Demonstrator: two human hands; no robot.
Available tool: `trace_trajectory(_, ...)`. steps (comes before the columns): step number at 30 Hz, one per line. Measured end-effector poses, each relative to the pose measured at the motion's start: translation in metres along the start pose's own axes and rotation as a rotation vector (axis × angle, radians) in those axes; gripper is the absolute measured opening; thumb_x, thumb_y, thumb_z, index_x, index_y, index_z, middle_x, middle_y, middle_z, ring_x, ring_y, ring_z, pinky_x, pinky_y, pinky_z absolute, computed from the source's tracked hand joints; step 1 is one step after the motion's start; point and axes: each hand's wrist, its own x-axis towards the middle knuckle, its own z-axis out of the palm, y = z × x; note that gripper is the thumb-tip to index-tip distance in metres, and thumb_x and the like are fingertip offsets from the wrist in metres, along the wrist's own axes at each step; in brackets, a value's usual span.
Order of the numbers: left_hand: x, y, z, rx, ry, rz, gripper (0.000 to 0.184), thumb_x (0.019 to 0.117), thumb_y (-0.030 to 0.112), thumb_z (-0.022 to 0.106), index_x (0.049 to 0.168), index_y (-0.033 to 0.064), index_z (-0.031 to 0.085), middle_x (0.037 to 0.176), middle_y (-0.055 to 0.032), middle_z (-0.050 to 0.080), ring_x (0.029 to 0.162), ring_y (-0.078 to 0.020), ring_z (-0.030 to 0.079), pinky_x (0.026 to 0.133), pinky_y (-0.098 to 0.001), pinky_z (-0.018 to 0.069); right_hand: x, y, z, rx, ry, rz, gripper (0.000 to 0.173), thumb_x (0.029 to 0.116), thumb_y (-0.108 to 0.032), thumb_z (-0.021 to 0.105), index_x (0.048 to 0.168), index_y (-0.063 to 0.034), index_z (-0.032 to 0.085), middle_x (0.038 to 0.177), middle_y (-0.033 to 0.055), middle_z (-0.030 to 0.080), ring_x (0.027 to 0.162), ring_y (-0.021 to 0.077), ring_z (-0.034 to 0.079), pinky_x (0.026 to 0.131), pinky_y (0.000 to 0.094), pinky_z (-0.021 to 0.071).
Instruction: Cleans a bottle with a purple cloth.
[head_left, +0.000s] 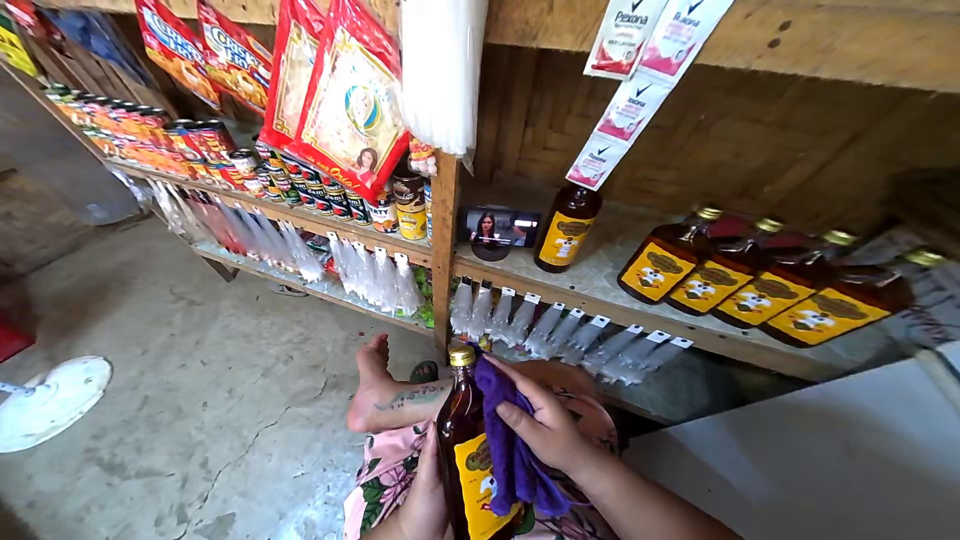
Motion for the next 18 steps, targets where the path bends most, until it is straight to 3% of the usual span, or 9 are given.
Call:
trace_trajectory(3,-0.002,-0.001,-0.001,0.094,-0.057,0.013,0.07,0.0898,0.075,0.048,0.133,0.023,0.066,0.124,-0.002,0.072,0.117,-0.0135,0.068,0.101,-0.0368,0.0552,0.004,-0.005,-0.006,0.089,0.029,0.006,0.051,0.1054,-0.021,0.053,0.145,0.0107,0.046,0.147,0.0113,0.056,0.133,0.0064,0.054,0.114,0.0262,0.0437)
trace_trajectory(5,-0.005,-0.001,-0.001,0.211,-0.093,0.011,0.068,0.0914,0.076,0.043,0.134,0.0274,0.065,0.125,0.0031,0.072,0.117,-0.0087,0.067,0.102,-0.0332,0.0545,0.008,-0.021,-0.009,0.164,0.152,0.089,0.044,0.1055,-0.016,0.051,0.142,0.0092,0.048,0.14,0.0045,0.061,0.126,0.0025,0.057,0.11,0.0242,0.0468)
trace_trajectory(7,-0.007,0.0,0.002,0.307,-0.125,0.009,0.067,0.0926,0.076,0.04,0.134,0.0306,0.065,0.125,0.0076,0.072,0.118,-0.0045,0.065,0.103,-0.0299,0.0528,0.015,-0.042,-0.014,0.27,0.251,0.178,0.043,0.1065,-0.014,0.045,0.141,0.0109,0.043,0.133,-0.003,0.063,0.12,-0.0055,0.057,0.107,0.0183,0.0463)
trace_trajectory(9,-0.008,-0.001,0.002,0.329,-0.154,0.014,0.067,0.0937,0.076,0.039,0.135,0.0293,0.065,0.127,0.0073,0.071,0.12,-0.0049,0.064,0.105,-0.0299,0.0515,0.02,-0.049,-0.02,0.312,0.13,0.093,0.048,0.1067,-0.018,0.045,0.144,0.0115,0.04,0.138,-0.0063,0.06,0.123,-0.0095,0.053,0.108,0.0159,0.0423)
trace_trajectory(12,-0.009,-0.006,-0.007,0.285,-0.191,0.042,0.066,0.0957,0.073,0.041,0.134,0.0253,0.064,0.127,0.0049,0.071,0.119,-0.0067,0.065,0.103,-0.0301,0.0528,0.035,-0.051,-0.017,0.383,-0.158,0.041,0.051,0.1032,-0.027,0.057,0.145,0.0017,0.049,0.143,-0.0025,0.059,0.127,0.0008,0.055,0.11,0.0249,0.0455)
trace_trajectory(15,-0.011,0.009,0.007,0.333,-0.162,0.011,0.059,0.0981,0.068,0.04,0.133,0.0278,0.065,0.126,0.0099,0.071,0.119,-0.0009,0.063,0.104,-0.0265,0.0511,0.039,-0.048,-0.012,0.429,-0.192,0.009,0.045,0.0998,-0.036,0.063,0.135,-0.0081,0.06,0.13,-0.0079,0.066,0.12,0.0001,0.059,0.105,0.0238,0.0489)
trace_trajectory(17,-0.011,0.037,0.06,0.436,0.11,-0.12,0.044,0.0934,0.064,0.043,0.11,0.0323,0.068,0.106,0.0184,0.072,0.106,0.0068,0.064,0.101,-0.0214,0.05,0.038,-0.049,-0.012,0.432,-0.189,-0.009,0.035,0.0992,-0.036,0.064,0.126,-0.0143,0.064,0.121,-0.0143,0.067,0.112,-0.0046,0.06,0.099,0.0198,0.0503)
trace_trajectory(18,-0.01,0.031,0.044,0.44,-0.038,-0.032,0.045,0.0982,0.062,0.043,0.12,0.0312,0.067,0.115,0.0178,0.072,0.113,0.0065,0.063,0.103,-0.0207,0.0487,0.038,-0.051,-0.012,0.435,-0.181,0.006,0.03,0.0989,-0.033,0.065,0.123,-0.0147,0.065,0.116,-0.0155,0.067,0.108,-0.0057,0.061,0.096,0.0188,0.0512)
